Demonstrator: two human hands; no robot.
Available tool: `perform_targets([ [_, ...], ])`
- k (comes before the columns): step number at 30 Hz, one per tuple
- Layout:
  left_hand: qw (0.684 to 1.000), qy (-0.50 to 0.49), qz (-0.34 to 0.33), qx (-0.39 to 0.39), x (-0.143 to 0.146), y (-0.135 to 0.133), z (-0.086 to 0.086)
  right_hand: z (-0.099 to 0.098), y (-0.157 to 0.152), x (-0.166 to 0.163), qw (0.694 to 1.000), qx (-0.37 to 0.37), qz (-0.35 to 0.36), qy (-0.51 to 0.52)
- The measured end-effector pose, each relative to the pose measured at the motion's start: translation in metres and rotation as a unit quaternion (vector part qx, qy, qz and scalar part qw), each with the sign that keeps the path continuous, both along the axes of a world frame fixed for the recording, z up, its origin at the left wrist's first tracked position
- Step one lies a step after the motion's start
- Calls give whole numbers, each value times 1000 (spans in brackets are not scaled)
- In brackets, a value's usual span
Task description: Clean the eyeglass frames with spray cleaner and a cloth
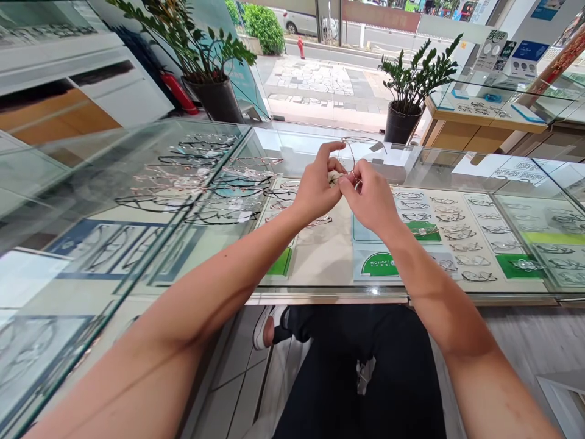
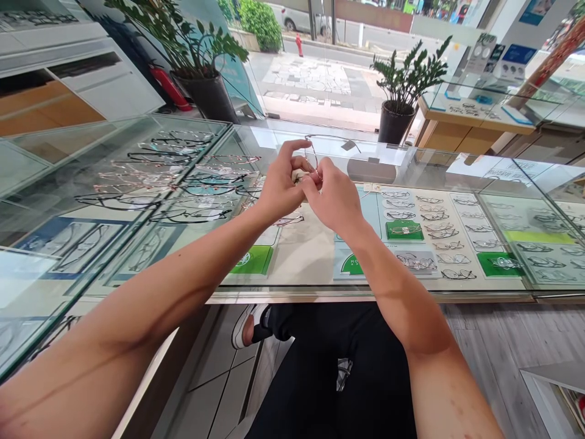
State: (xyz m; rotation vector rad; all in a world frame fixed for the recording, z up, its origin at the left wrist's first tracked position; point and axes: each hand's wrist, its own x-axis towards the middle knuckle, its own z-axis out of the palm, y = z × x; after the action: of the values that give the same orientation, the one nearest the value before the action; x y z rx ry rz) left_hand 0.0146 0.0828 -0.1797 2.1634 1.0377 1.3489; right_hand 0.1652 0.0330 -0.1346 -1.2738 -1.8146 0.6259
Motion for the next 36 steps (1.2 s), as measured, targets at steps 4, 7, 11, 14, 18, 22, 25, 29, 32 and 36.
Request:
perform_targets([
  [4, 1000, 3, 0, 3, -1, 3, -2, 0, 1, 1, 1000, -1, 0, -4],
  [7, 1000, 2, 1, 6, 0, 2, -1, -1, 2, 2, 1000, 1, -2, -8],
  [11, 1000, -5, 17, 1, 3, -1, 2, -2, 3, 2, 1000, 8, 4, -1],
  [14, 999, -8, 32, -3, 5, -3, 5, -3, 4, 3, 1000, 7, 5, 1],
  [18, 999, -16, 28, -6, 5, -3, 6, -4, 5, 3, 1000, 5, 9, 7],
  [22, 999, -30, 19, 1, 5, -2, 4, -5, 5, 2, 1000, 10, 9, 10],
  [25, 999, -44, 11, 5, 5, -1, 2, -6, 5, 2, 1000, 8, 8, 10],
  [29, 998, -63, 7, 12, 5, 1, -1, -7, 6, 2, 999, 22, 21, 22],
  [32, 997, -74, 5, 9, 4, 1, -1, -7, 6, 1, 999, 36, 25, 20],
  [36, 995, -98, -4, 11, 4, -4, 3, -8, 7, -1, 997, 66, 40, 24],
])
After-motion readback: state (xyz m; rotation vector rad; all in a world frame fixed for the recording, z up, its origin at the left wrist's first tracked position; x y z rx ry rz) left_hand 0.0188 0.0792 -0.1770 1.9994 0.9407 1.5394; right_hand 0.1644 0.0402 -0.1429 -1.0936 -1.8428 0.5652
